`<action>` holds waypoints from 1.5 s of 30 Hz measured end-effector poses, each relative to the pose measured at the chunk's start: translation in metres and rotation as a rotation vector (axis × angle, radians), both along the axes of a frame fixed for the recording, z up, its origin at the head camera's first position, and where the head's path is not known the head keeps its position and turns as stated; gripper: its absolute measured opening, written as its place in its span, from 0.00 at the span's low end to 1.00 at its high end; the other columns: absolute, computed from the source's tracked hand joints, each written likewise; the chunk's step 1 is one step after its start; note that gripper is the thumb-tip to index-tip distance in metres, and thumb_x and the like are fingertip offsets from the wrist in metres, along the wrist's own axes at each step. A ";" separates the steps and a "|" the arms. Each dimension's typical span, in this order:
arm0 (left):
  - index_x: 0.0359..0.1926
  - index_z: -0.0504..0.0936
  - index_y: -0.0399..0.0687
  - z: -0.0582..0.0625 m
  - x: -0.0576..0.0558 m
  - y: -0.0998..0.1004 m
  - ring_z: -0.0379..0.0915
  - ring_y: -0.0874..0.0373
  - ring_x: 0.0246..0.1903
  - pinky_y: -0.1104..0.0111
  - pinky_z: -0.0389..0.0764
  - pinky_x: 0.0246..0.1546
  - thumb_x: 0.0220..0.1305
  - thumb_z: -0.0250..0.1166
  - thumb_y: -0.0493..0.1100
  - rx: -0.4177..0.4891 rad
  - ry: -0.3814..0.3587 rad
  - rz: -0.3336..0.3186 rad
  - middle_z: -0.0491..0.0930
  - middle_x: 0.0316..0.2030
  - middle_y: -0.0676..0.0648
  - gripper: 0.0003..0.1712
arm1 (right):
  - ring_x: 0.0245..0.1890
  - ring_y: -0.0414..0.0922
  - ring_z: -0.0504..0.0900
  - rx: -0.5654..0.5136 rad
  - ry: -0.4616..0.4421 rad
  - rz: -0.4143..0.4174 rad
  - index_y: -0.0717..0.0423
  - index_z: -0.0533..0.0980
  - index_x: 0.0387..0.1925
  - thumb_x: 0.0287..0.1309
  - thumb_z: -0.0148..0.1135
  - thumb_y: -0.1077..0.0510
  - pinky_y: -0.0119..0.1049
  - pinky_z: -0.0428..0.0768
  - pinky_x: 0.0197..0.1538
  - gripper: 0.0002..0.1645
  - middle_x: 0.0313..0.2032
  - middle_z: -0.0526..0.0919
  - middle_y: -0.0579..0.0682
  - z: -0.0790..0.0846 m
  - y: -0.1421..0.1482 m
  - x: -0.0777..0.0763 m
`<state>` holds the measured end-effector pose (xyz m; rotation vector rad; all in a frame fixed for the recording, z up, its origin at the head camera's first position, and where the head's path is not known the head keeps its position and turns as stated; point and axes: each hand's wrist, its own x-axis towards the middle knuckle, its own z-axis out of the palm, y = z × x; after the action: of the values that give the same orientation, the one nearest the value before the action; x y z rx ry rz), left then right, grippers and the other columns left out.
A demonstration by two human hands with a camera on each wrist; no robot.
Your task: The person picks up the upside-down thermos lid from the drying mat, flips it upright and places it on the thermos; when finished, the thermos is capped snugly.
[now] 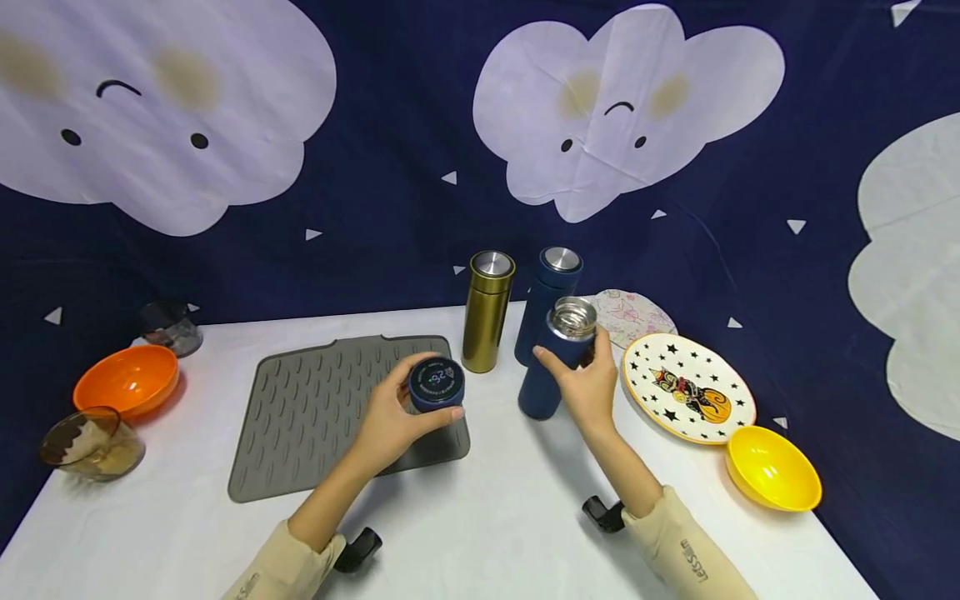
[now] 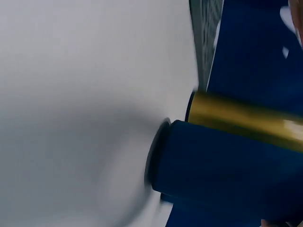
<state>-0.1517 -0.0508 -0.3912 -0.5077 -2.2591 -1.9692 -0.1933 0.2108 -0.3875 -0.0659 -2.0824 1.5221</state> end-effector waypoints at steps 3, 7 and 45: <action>0.65 0.72 0.52 0.013 -0.010 0.015 0.79 0.52 0.53 0.69 0.80 0.53 0.47 0.80 0.38 0.015 0.033 -0.028 0.78 0.58 0.46 0.43 | 0.53 0.54 0.82 -0.003 -0.024 0.057 0.60 0.67 0.64 0.44 0.81 0.59 0.46 0.79 0.57 0.46 0.55 0.80 0.58 -0.003 -0.014 0.008; 0.65 0.72 0.49 0.029 -0.022 0.036 0.79 0.54 0.52 0.67 0.80 0.53 0.47 0.80 0.37 0.048 0.059 -0.055 0.78 0.57 0.46 0.43 | 0.54 0.56 0.81 0.001 -0.024 0.095 0.60 0.66 0.66 0.45 0.80 0.63 0.49 0.78 0.60 0.47 0.56 0.79 0.60 -0.006 -0.022 0.012; 0.74 0.60 0.43 0.030 -0.071 0.099 0.71 0.51 0.64 0.61 0.67 0.70 0.47 0.81 0.41 -0.003 0.264 0.007 0.75 0.63 0.41 0.56 | 0.49 0.62 0.83 0.082 0.071 0.139 0.69 0.68 0.59 0.44 0.75 0.72 0.57 0.80 0.54 0.38 0.48 0.83 0.67 0.021 -0.044 0.034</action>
<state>-0.2230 0.0479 -0.3612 -0.7126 -2.0987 -1.7764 -0.1591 0.1669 -0.3665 0.1640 -2.1281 1.4940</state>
